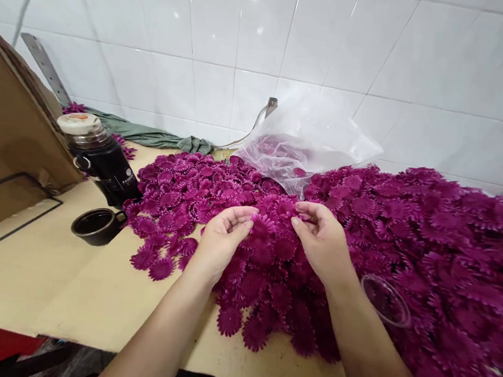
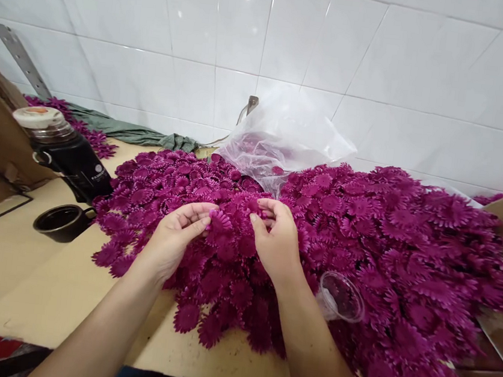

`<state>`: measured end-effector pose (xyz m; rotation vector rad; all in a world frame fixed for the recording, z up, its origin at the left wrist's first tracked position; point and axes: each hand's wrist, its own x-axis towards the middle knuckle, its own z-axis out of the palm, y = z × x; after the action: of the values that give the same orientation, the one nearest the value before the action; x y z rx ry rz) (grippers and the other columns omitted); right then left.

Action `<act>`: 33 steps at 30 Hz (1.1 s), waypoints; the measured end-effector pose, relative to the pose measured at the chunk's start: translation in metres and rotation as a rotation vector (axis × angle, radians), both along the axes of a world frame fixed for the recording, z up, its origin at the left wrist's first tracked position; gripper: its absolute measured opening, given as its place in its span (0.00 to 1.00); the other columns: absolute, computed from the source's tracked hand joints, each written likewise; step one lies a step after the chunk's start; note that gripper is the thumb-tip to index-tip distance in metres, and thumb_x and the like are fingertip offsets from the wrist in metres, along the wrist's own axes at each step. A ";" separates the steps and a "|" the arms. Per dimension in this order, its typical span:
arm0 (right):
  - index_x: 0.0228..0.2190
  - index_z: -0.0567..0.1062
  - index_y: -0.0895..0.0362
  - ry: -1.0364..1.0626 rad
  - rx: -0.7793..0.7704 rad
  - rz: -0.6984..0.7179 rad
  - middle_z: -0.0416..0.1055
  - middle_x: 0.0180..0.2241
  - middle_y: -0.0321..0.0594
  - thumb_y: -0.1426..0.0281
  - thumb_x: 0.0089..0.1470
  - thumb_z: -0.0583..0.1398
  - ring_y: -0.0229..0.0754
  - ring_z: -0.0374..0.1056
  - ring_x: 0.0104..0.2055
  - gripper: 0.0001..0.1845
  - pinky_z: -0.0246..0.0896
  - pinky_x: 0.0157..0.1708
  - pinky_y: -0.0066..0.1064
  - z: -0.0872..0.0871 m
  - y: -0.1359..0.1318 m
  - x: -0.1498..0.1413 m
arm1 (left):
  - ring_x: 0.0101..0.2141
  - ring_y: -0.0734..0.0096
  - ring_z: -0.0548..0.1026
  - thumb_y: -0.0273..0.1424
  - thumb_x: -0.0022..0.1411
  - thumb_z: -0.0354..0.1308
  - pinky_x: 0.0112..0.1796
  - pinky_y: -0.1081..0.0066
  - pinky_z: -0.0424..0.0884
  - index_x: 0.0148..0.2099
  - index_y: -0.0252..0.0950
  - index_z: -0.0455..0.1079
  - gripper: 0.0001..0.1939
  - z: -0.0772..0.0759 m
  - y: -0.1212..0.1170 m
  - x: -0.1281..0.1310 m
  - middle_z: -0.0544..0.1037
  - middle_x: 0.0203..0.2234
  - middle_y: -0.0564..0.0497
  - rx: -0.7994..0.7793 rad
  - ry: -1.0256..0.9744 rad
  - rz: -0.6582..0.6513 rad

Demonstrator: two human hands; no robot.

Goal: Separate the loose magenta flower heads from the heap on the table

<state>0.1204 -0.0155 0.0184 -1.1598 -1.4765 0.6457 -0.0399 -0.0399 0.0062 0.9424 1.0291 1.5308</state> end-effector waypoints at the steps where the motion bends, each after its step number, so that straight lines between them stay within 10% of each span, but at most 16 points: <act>1: 0.34 0.71 0.57 -0.067 0.052 -0.032 0.70 0.38 0.46 0.62 0.45 0.61 0.44 0.67 0.40 0.15 0.64 0.42 0.40 0.000 -0.002 -0.002 | 0.31 0.75 0.72 0.28 0.44 0.64 0.38 0.73 0.67 0.34 0.35 0.75 0.11 0.000 -0.001 0.002 0.78 0.30 0.52 -0.007 -0.013 -0.018; 7: 0.29 0.72 0.56 -0.153 -0.050 0.248 0.73 0.26 0.38 0.67 0.48 0.59 0.38 0.67 0.27 0.06 0.65 0.30 0.31 -0.001 -0.017 -0.019 | 0.34 0.72 0.73 0.32 0.47 0.63 0.39 0.72 0.67 0.32 0.35 0.75 0.08 -0.002 -0.005 0.010 0.79 0.30 0.51 0.010 -0.010 -0.058; 17: 0.18 0.63 0.55 -0.215 -0.014 0.136 0.59 0.15 0.31 0.62 0.52 0.54 0.33 0.54 0.19 0.15 0.51 0.19 0.26 -0.003 -0.018 -0.021 | 0.20 0.81 0.58 0.35 0.47 0.64 0.23 0.77 0.56 0.22 0.34 0.64 0.13 -0.005 -0.008 0.016 0.62 0.16 0.60 0.021 0.096 -0.171; 25: 0.36 0.69 0.57 -0.035 -0.118 0.243 0.70 0.30 0.39 0.60 0.46 0.62 0.38 0.67 0.32 0.17 0.64 0.32 0.31 -0.001 -0.022 -0.016 | 0.21 0.80 0.53 0.39 0.50 0.60 0.23 0.76 0.52 0.20 0.37 0.54 0.19 -0.009 -0.004 0.011 0.55 0.16 0.60 0.060 0.218 -0.075; 33: 0.29 0.72 0.56 0.060 -0.228 0.478 0.70 0.26 0.35 0.66 0.45 0.63 0.35 0.66 0.28 0.08 0.64 0.30 0.29 0.000 -0.019 -0.019 | 0.21 0.80 0.52 0.49 0.43 0.62 0.24 0.75 0.51 0.20 0.36 0.55 0.25 -0.011 -0.008 0.015 0.55 0.16 0.60 0.015 0.136 -0.170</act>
<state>0.1015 -0.0346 0.0183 -0.9451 -1.6732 1.1912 -0.0254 -0.0481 -0.0043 1.1276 1.0067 1.3501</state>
